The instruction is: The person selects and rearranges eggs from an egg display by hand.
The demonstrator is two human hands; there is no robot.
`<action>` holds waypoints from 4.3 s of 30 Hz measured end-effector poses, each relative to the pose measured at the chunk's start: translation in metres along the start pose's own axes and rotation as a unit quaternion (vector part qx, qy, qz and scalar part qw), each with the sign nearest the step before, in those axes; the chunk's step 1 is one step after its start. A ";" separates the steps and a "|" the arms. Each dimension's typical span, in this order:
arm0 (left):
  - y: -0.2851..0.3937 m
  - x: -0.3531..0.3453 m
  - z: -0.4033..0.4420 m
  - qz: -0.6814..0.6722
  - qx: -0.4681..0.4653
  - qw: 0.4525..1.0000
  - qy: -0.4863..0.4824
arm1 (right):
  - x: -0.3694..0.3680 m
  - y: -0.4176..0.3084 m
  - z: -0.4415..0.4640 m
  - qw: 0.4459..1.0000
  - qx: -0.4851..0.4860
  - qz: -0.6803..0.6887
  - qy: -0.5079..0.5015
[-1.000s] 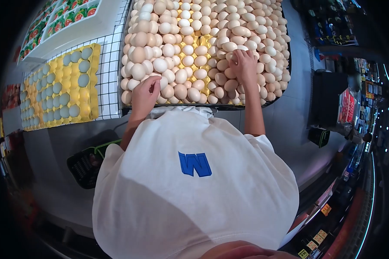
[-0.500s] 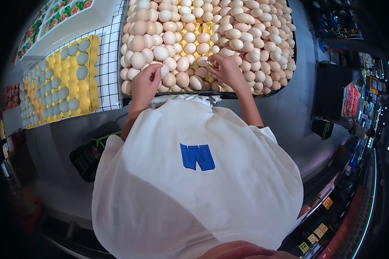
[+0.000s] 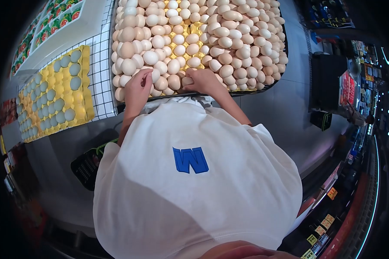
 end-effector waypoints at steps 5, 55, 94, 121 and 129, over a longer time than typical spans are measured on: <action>-0.002 0.001 0.000 -0.023 -0.008 1.000 0.015 | 0.016 0.010 -0.005 0.994 -0.016 0.108 0.019; -0.009 -0.003 0.001 -0.014 0.021 1.000 -0.007 | 0.118 0.092 -0.055 0.903 -0.086 -0.102 0.409; 0.026 -0.084 0.019 -0.014 -0.048 0.967 -0.252 | 0.037 0.034 -0.029 0.993 0.009 0.016 0.120; 0.026 -0.082 0.021 -0.037 -0.042 0.965 -0.256 | 0.037 0.031 -0.025 0.996 0.042 0.013 0.076; 0.021 -0.068 0.026 -0.097 -0.033 0.982 -0.161 | 0.032 0.027 -0.024 0.999 0.015 0.015 0.033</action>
Point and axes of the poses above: each hand's wrist, its own z-axis towards the middle knuckle, its own x-axis out of the back of the hand, y = z × x, the point moved 9 cm from there along z, towards the middle knuckle, and after that the axes turned 8 degrees about -x, right-handed, at the moved point
